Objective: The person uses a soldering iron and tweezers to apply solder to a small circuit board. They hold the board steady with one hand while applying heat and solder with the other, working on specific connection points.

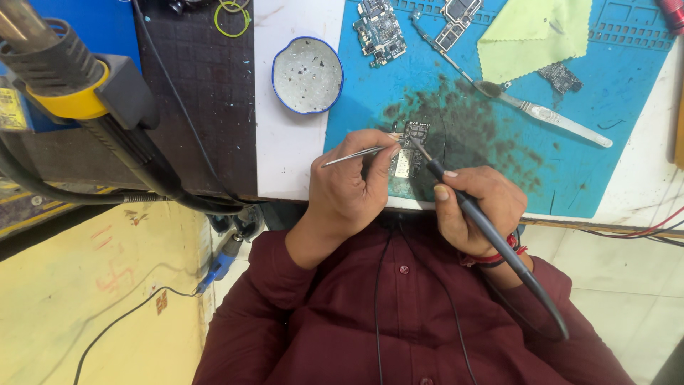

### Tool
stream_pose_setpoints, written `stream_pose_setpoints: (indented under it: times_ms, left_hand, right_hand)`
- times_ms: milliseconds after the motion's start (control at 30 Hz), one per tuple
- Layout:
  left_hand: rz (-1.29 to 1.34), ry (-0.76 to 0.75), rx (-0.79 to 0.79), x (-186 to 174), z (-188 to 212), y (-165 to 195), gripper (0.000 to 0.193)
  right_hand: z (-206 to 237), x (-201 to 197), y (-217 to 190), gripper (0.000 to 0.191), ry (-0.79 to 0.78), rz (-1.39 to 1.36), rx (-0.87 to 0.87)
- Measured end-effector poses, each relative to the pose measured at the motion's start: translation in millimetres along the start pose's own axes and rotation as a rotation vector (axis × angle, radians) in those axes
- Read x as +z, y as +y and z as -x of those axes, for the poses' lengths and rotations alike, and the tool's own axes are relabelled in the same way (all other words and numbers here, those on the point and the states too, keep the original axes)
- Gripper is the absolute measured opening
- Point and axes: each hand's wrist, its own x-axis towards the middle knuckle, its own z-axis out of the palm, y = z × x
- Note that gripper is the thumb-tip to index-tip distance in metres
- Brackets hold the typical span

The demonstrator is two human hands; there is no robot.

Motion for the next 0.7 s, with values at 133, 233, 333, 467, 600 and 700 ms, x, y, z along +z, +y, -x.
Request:
stream_pose_setpoints:
  times_ms: [133,233,333,467,600,700]
  left_hand:
    - [-0.003,0.003,0.004,0.7,0.8,-0.2,0.014]
    - [-0.017,-0.005,0.002,0.9,1.0,-1.0,0.014]
    - [0.013,-0.009,-0.006,1.6,1.4,-0.7,0.013]
    - [-0.001,-0.002,-0.014,2.9,0.9,-0.3,0.013]
    - [0.008,-0.002,-0.015,3.5,0.0,0.6,0.013]
    - [0.009,0.0,-0.01,3.5,-0.6,1.5,0.014]
  right_hand:
    - [-0.2,-0.5,-0.5,0.014,-0.003,-0.009,-0.002]
    - [-0.5,-0.2,0.4,0.015,-0.007,-0.001,0.0]
    - [-0.2,-0.9,0.4,0.015,-0.005,-0.008,-0.008]
    - [-1.2,-0.6,1.3,0.015,-0.001,-0.006,-0.015]
    - [-2.7,-2.1,1.3,0.016,-0.012,0.01,-0.019]
    - [-2.8,-3.3,-0.5,0.016,-0.007,0.013,-0.005]
